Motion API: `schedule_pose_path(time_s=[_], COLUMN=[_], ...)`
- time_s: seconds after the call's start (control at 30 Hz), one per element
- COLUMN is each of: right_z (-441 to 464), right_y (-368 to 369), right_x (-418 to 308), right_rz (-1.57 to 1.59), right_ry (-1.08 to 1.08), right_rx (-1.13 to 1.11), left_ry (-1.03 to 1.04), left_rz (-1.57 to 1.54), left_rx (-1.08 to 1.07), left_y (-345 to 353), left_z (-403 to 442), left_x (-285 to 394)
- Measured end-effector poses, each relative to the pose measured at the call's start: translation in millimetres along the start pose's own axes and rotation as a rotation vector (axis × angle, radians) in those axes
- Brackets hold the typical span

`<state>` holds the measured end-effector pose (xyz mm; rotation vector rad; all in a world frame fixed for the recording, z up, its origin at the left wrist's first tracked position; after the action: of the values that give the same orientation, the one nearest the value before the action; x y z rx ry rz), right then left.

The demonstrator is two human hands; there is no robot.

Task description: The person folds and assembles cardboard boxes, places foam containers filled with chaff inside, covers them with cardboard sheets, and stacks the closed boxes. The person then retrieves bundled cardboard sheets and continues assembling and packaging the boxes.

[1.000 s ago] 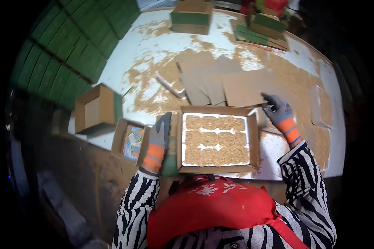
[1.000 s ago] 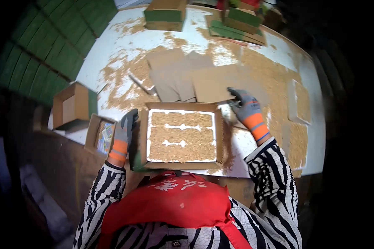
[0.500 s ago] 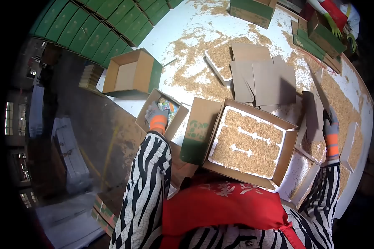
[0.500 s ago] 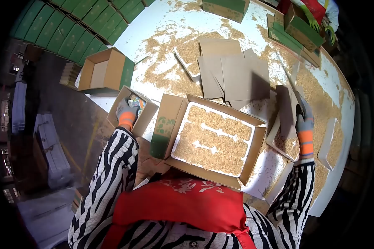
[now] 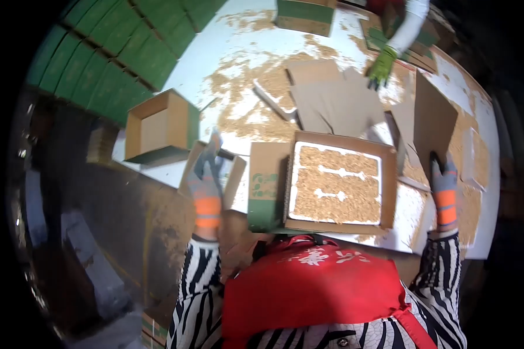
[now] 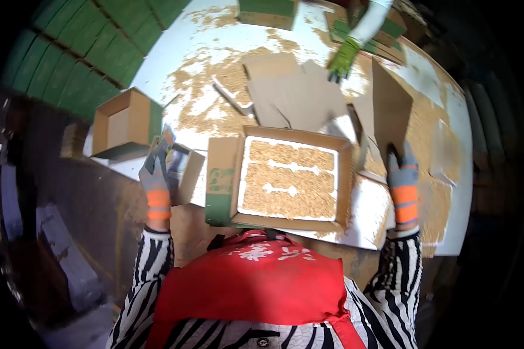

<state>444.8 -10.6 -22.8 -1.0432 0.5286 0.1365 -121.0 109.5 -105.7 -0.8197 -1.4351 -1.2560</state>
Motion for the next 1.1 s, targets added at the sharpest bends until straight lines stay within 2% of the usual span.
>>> schedule_pose_path(time_s=[0.03, 0.07, 0.1, 0.13, 0.2, 0.23, 0.3, 0.33, 0.37, 0.43, 0.5, 0.53, 0.57, 0.6, 0.67, 0.7, 0.73, 0.8, 0.87, 0.9, 0.93, 1.0, 1.03, 1.07, 1.1], right_z=[-4.7, -12.7, -16.7, -25.4, -48.1, -63.9, -99.5, -121.3, -125.9, -125.6, -133.0, -121.1, -108.2, -97.3, -95.7, -107.5, -120.8, -130.9, -142.0, -148.5, -143.8, -134.2, -113.4, -96.5, -78.4], right_y=[-8.0, -17.7, -15.8, -12.9, 11.0, 32.1, 97.8, 128.1, 139.6, 143.2, 135.3, 125.4, 114.1, 104.8, 113.9, 138.5, 158.9, 190.5, 204.8, 209.1, 198.7, 180.2, 148.0, 106.9, 69.2], right_x=[-21.9, -71.0, -118.1, -161.8, -211.4, -222.1, -211.3, -194.0, -178.8, -163.1, -156.9, -165.1, -181.0, -196.7, -226.9, -227.4, -223.4, -207.8, -200.0, -202.6, -204.0, -190.1, -182.1, -170.9, -144.5], right_rz=[0.017, -0.146, -0.107, -0.140, -0.224, -0.275, -0.368, -0.306, -0.203, -0.039, 0.094, 0.025, -0.044, -0.105, -0.025, -0.179, -0.336, -0.383, -0.437, -0.563, -0.517, -0.165, -0.074, 0.022, 0.156], right_ry=[0.017, -0.179, -0.291, -0.452, -0.566, -0.650, -0.658, -0.598, -0.506, -0.375, -0.267, -0.300, -0.338, -0.369, -0.551, -0.540, -0.526, -0.547, -0.569, -0.652, -0.623, -0.568, -0.534, -0.504, -0.422], right_rx=[0.066, 0.140, 0.114, 0.101, -0.096, -0.213, -0.604, -0.841, -0.919, -1.057, -1.191, -1.069, -0.946, -0.821, -0.717, -0.862, -1.005, -1.047, -1.083, -1.006, -1.060, -0.982, -0.786, -0.603, -0.484], left_ry=[0.183, 0.469, 0.720, 0.839, 0.660, 0.474, 0.158, -0.036, -0.207, -0.464, -0.492, -0.506, -0.422, -0.209, 0.235, 0.223, 0.116, -0.096, -0.067, -0.036, 0.226, 0.747, 0.407, 0.186, 0.191], left_rz=[0.439, 0.647, 0.957, 1.089, 1.203, 1.078, 0.373, 0.154, -0.078, 0.028, 0.083, 0.110, 0.104, 0.333, 0.790, 0.712, 0.603, 0.376, 0.583, 0.675, 0.833, 1.148, 0.845, 0.583, 0.589], left_rx=[-0.272, -0.482, -0.826, -0.892, -0.756, -0.683, -0.469, -0.400, -0.291, -0.367, -0.450, -0.490, -0.509, -0.519, -0.524, -0.531, -0.507, -0.441, -0.498, -0.524, -0.594, -0.727, -0.762, -0.782, -0.820], left_y=[65.8, 123.9, 181.3, 199.1, 184.7, 172.2, 126.0, 104.0, 81.0, 84.6, 111.3, 124.8, 129.7, 131.2, 141.4, 140.2, 136.5, 132.1, 135.0, 141.3, 144.6, 124.4, 123.4, 149.7, 151.9], left_z=[-28.3, -61.8, -96.5, -131.4, -125.5, -107.3, -82.7, -83.2, -86.0, -93.1, -108.3, -115.8, -116.4, -114.8, -120.8, -121.9, -120.2, -120.1, -127.0, -124.2, -122.4, -132.2, -110.8, -114.6, -112.4], left_x=[48.2, 66.2, 59.0, 43.8, 13.9, 18.7, 6.0, -21.5, -48.7, -72.3, -59.9, -53.6, -61.4, -58.5, -41.7, -40.1, -43.0, -46.6, -35.1, -31.5, -33.5, -63.3, -63.6, -9.3, -2.5])
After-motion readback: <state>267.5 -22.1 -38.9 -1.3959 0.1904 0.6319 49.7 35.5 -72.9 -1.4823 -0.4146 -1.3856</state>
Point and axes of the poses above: each hand's wrist, its own z-axis towards the middle knuckle, its own y-axis out of the palm, x = y × z, the point moved 10 cm from there along z, towards the middle knuckle, and after that the axes turned 4 degrees about -z, right-handed, at the moved point
